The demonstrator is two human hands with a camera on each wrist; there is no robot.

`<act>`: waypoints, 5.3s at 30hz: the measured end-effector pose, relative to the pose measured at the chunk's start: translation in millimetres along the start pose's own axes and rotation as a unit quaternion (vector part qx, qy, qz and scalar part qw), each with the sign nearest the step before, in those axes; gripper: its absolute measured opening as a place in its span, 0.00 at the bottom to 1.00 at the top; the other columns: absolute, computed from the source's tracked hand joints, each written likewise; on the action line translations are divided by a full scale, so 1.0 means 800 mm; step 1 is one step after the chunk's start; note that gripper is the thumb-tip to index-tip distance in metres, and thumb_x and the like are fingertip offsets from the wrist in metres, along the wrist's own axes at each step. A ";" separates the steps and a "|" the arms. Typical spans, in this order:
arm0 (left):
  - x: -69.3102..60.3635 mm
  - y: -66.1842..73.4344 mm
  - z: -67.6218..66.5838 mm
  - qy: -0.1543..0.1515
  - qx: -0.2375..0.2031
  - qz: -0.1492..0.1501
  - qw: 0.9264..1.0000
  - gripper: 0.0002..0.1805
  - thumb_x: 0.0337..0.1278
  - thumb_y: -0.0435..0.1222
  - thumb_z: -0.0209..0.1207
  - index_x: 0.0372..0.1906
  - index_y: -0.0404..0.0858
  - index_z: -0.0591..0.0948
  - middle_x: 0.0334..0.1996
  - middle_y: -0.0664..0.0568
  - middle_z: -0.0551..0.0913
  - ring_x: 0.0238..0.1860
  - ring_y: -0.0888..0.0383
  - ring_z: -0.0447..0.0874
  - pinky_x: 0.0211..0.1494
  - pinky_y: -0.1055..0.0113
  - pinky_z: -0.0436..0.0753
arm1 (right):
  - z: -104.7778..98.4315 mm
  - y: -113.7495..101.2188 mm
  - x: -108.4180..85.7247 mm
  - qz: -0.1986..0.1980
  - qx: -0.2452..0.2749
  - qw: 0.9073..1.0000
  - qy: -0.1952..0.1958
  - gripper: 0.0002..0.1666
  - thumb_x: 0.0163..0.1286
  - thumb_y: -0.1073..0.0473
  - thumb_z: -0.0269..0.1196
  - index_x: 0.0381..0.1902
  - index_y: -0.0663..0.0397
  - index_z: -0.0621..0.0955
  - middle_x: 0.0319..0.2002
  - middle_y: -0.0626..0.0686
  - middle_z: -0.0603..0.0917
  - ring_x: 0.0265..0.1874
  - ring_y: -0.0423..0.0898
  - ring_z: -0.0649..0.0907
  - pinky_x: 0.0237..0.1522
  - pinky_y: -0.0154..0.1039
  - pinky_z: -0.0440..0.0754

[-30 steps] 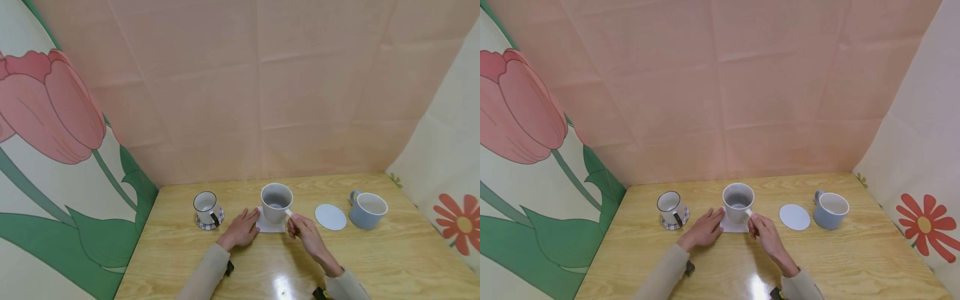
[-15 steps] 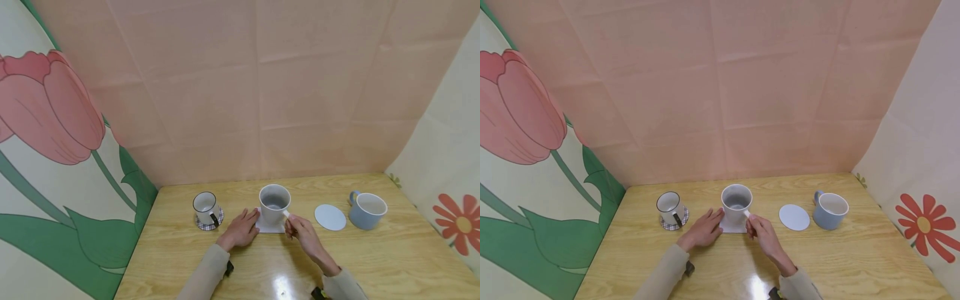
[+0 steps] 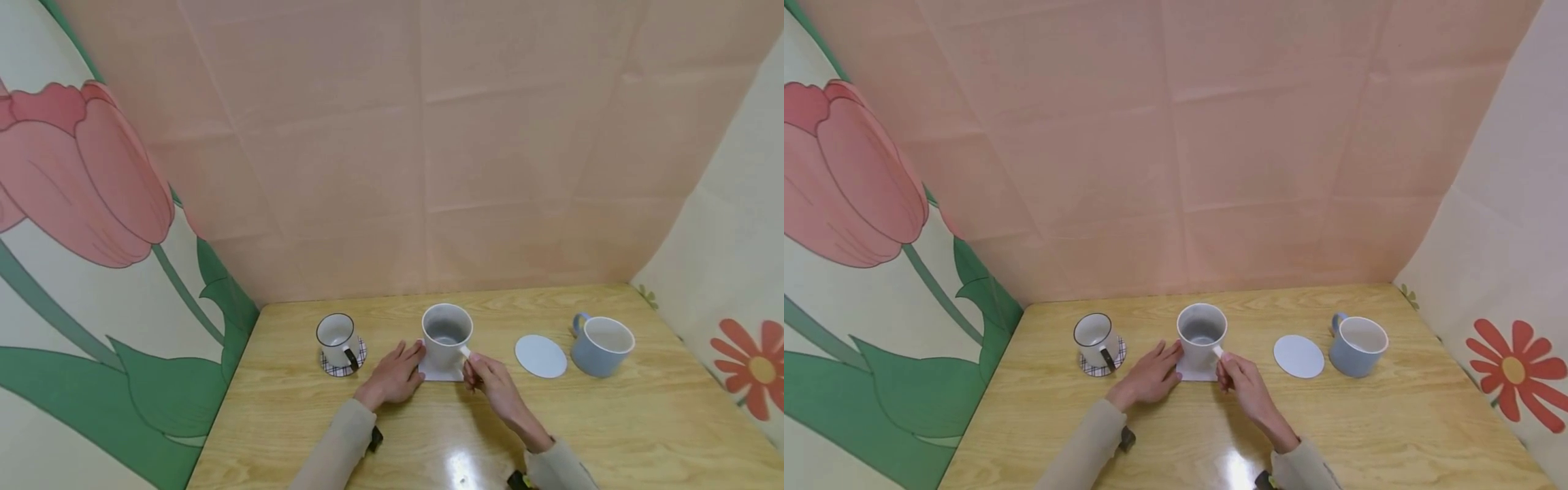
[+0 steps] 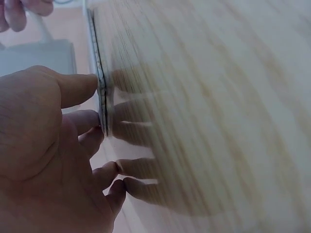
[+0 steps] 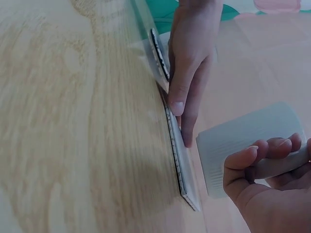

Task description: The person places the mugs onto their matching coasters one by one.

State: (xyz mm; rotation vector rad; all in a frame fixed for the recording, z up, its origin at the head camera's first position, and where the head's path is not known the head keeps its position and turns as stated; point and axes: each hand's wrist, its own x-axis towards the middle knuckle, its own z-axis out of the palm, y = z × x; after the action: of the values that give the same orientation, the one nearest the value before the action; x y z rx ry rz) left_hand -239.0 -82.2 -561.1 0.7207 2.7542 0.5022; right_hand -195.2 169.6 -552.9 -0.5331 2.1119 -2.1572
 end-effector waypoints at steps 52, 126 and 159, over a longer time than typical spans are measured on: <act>0.007 -0.012 0.014 0.011 -0.036 0.000 0.999 0.37 0.84 0.51 0.49 0.87 0.45 0.54 0.88 0.55 0.48 0.88 0.43 0.44 0.88 0.44 0.52 | 0.004 0.018 -0.001 0.005 -0.030 1.000 0.004 0.31 0.92 0.54 0.40 0.36 0.76 0.74 0.29 0.56 0.74 0.27 0.48 0.79 0.29 0.40 0.84; -0.029 0.013 -0.011 0.108 -0.058 -0.010 0.992 0.35 0.76 0.45 0.62 0.81 0.42 0.69 0.82 0.46 0.66 0.83 0.44 0.63 0.83 0.40 0.65 | -0.033 -0.032 -0.025 -0.006 -0.205 0.978 0.030 0.15 0.86 0.59 0.55 0.57 0.62 0.84 0.52 0.64 0.88 0.44 0.45 0.90 0.41 0.43 0.92; -0.028 0.106 -0.061 0.224 -0.021 0.054 0.973 0.33 0.83 0.50 0.53 0.81 0.38 0.68 0.81 0.49 0.68 0.80 0.47 0.65 0.81 0.45 0.71 | -0.194 -0.102 -0.037 -0.111 -0.377 0.902 0.176 0.13 0.77 0.64 0.67 0.56 0.61 0.85 0.48 0.64 0.89 0.46 0.16 0.78 0.43 0.15 0.77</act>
State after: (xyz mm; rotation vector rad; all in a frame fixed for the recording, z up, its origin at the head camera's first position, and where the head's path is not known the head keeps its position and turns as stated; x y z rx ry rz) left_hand -199.6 -36.9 -480.2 0.8377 3.1135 0.8340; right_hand -198.2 330.5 -477.5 -0.4601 3.2393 -1.5194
